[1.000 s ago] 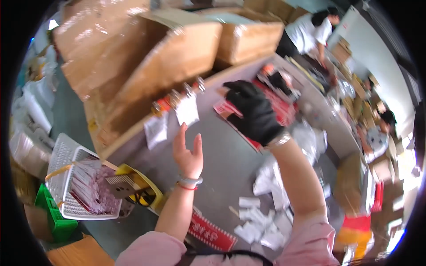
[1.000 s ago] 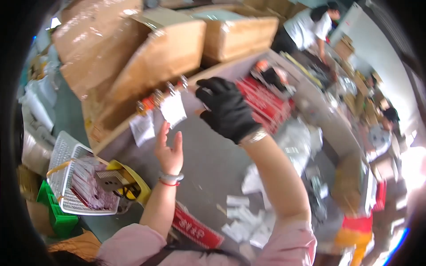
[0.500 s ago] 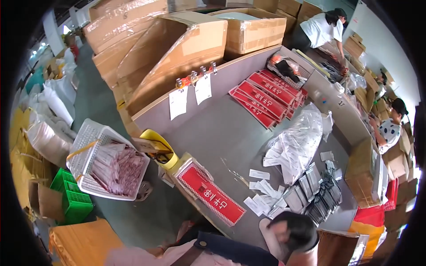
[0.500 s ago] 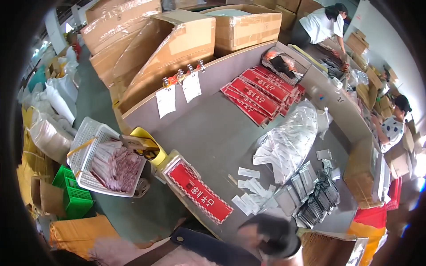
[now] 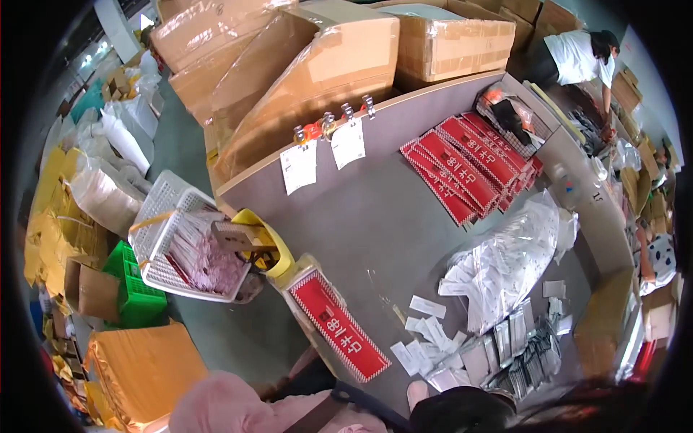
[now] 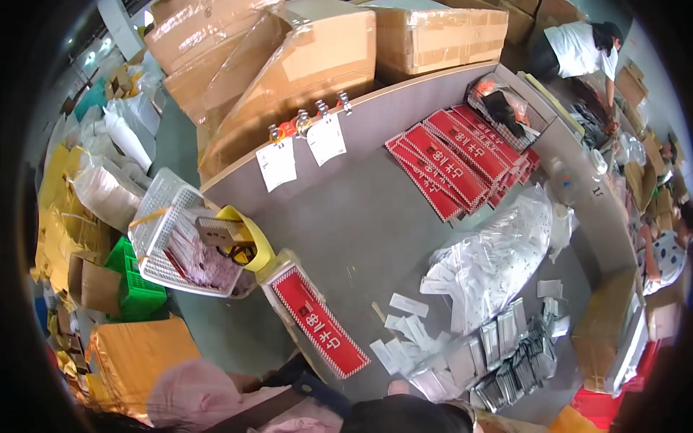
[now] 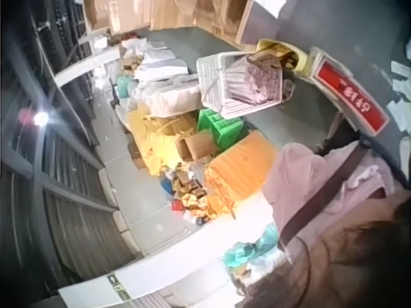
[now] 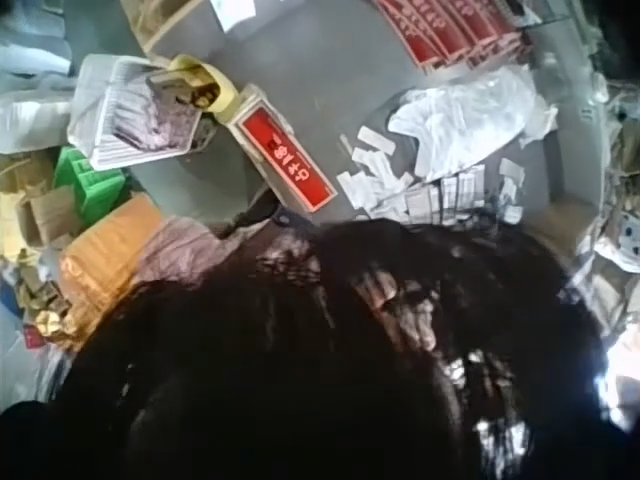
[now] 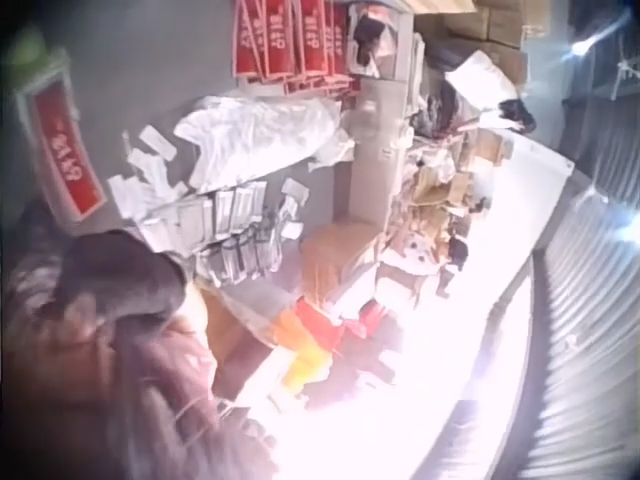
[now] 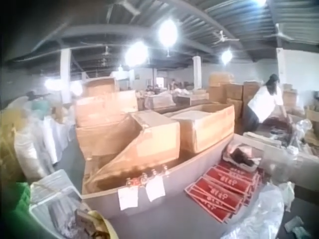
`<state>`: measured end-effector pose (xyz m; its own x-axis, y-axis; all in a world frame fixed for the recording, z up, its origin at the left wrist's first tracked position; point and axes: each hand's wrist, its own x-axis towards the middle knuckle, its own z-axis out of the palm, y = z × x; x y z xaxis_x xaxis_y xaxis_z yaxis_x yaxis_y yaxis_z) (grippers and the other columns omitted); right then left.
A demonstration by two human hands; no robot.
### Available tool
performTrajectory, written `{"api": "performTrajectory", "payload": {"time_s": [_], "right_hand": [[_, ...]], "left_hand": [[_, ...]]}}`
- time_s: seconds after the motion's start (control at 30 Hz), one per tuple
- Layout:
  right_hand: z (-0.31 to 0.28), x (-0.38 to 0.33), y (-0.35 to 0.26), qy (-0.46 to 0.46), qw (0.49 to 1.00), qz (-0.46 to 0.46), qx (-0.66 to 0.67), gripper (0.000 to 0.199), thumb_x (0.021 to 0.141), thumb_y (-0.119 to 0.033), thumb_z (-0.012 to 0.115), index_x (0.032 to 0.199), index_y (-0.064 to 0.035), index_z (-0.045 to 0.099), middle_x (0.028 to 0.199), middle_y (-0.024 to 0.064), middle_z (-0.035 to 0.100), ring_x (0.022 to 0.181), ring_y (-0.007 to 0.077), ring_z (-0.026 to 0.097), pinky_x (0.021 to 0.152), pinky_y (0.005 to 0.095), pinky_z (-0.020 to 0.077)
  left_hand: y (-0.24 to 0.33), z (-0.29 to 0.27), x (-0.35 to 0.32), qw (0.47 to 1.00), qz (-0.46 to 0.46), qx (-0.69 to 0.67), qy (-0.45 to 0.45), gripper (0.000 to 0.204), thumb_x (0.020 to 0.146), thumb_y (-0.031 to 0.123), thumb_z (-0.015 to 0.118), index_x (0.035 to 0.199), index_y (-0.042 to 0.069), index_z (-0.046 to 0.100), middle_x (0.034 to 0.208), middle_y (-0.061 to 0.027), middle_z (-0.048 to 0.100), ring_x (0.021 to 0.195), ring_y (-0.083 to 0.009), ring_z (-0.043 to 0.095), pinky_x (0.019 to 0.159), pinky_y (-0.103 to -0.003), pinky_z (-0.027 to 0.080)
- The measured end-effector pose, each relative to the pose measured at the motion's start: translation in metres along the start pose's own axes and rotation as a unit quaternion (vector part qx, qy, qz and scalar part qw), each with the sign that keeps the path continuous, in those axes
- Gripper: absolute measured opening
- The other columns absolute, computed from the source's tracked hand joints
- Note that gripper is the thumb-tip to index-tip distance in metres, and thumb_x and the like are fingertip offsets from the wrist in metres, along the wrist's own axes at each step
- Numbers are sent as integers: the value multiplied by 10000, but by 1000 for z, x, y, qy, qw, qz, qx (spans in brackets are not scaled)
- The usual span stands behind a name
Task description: Packaging thin wooden sticks into plastic sleeves and small red cardboard boxes.
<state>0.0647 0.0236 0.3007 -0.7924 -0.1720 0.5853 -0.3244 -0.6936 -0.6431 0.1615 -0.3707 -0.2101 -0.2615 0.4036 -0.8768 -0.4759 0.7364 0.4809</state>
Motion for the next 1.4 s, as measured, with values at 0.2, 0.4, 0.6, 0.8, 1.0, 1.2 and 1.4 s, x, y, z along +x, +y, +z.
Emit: {"api": "performTrajectory", "payload": {"time_s": [0.2,0.4,0.6,0.8,1.0,1.2,1.4], "right_hand": [[51,-18,34,-78,996,-24,-27,199,949,-177,616,909,9,673,777,99,655,582,259,617,522,353,471],[110,-60,43,-39,995,-38,-81,248,953,-238,608,993,3,650,827,110,661,625,272,624,533,383,473],[150,-106,43,-70,985,-58,-146,215,935,-242,614,989,-37,644,858,96,654,685,275,636,565,404,482],[162,-165,25,-4,965,-105,-241,198,889,-224,652,978,-47,647,843,104,654,664,284,636,565,390,484],[168,-287,20,473,751,49,-458,94,808,-32,688,848,38,641,717,131,623,611,213,624,565,316,484],[155,-442,37,760,272,216,-550,196,806,-81,679,986,-6,662,889,144,667,790,217,665,698,312,507],[130,-502,45,718,144,314,-604,275,789,-212,687,995,-32,658,975,209,650,912,350,643,798,429,503]], "left_hand": [[-64,-61,-9,962,206,142,111,317,862,234,610,1115,61,690,1022,-120,702,904,-250,665,800,-404,525],[86,-78,-19,866,81,492,-37,338,833,194,564,1098,29,693,912,-202,710,807,-372,696,723,-455,554],[283,-64,-157,813,515,270,-1,131,864,138,706,938,31,689,783,-102,692,698,-152,668,650,-286,522],[399,21,-65,670,687,262,104,185,826,85,714,995,25,669,876,-127,674,777,-287,666,696,-368,536],[447,62,12,567,668,468,113,236,750,141,723,985,115,724,941,-94,675,906,-317,629,804,-436,508],[471,61,-3,565,609,548,101,125,788,116,683,904,85,716,796,-102,668,782,-336,637,698,-442,512],[452,88,-36,638,670,369,92,56,838,55,618,890,43,637,831,-165,648,802,-382,621,694,-460,498]]}}
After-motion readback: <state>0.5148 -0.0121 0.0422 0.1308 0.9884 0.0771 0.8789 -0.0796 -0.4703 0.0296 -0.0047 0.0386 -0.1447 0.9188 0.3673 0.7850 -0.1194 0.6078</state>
